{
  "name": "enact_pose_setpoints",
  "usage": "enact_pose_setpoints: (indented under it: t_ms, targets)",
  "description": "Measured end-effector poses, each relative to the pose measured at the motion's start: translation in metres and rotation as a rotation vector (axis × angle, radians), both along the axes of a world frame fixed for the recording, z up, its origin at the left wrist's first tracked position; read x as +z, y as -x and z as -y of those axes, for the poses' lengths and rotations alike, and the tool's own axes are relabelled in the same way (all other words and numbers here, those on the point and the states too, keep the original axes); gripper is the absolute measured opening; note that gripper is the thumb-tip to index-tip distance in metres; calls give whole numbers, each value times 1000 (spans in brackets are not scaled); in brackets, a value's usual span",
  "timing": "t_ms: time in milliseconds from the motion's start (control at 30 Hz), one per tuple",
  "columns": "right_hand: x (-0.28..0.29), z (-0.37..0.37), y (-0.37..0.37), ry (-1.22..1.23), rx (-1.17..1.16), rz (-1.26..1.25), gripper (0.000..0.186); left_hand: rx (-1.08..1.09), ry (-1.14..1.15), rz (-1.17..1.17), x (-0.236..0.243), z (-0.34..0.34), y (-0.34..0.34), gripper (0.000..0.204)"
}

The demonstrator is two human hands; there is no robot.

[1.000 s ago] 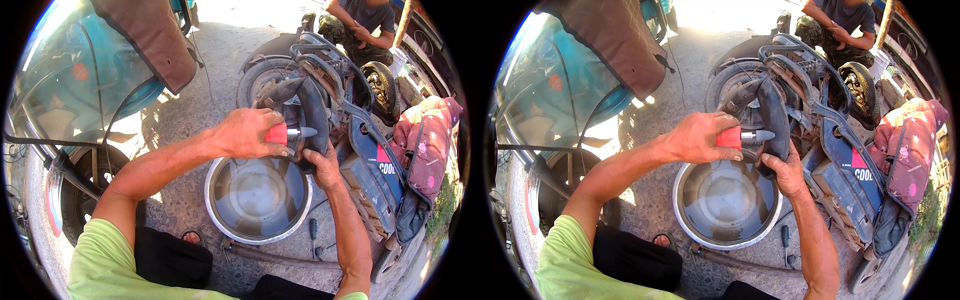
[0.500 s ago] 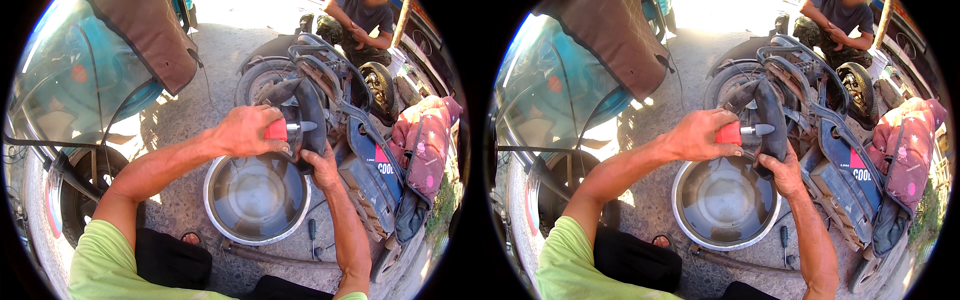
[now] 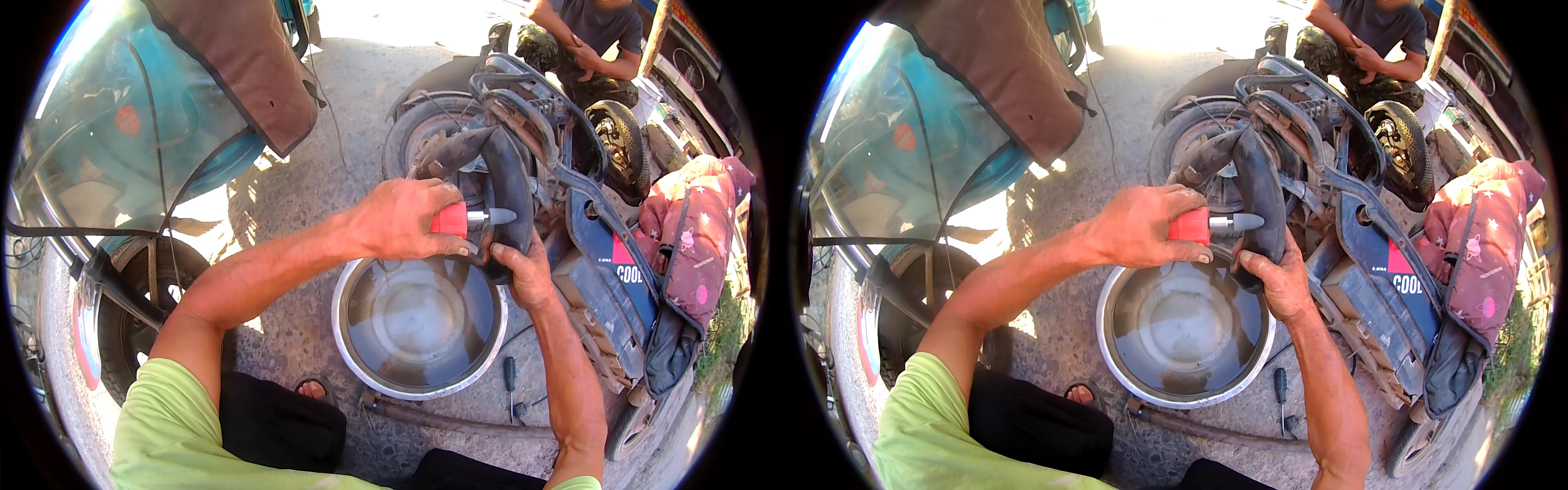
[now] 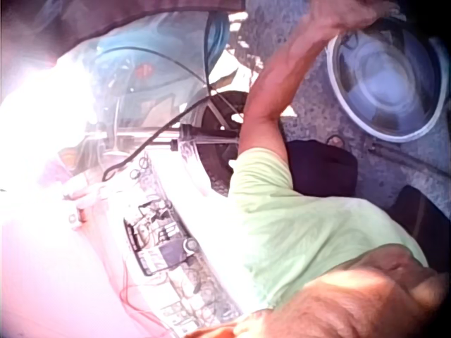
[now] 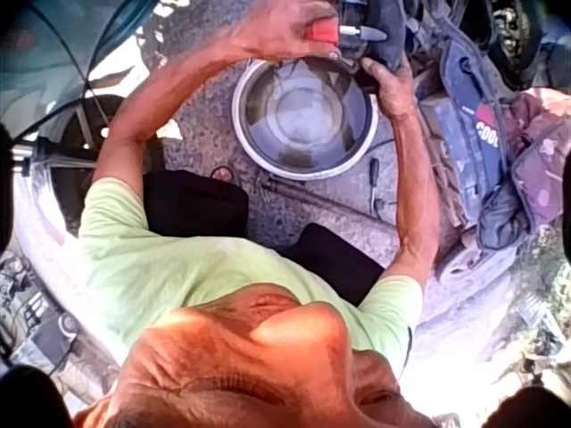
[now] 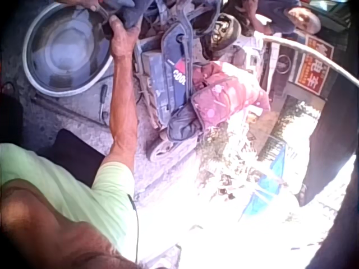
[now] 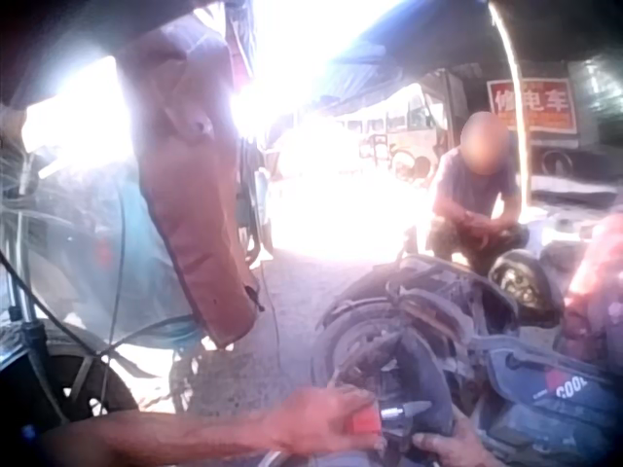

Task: The person sits on the ground and uses a red tool to scrape the inner surface of a scooter tire tube. They then place the tube into a metal basin of water to check for leaks. The person also uses a screwdriver to adjust components on the scooter's wheel hub.

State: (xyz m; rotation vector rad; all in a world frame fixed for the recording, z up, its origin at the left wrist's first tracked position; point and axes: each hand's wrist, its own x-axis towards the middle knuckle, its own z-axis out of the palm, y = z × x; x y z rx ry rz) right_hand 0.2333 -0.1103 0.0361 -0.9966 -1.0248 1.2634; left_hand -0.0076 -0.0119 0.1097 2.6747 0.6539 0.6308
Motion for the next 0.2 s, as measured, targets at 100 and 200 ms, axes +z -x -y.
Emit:
enact_pose_setpoints:
  t_ms: [100,200]
  targets:
    - [0,-1,1,12,5,5,44,14,-8,5,2,0,-2,63]
    - [0,-2,0,9,12,22,45,27,-14,30,4,-3,-3,62]
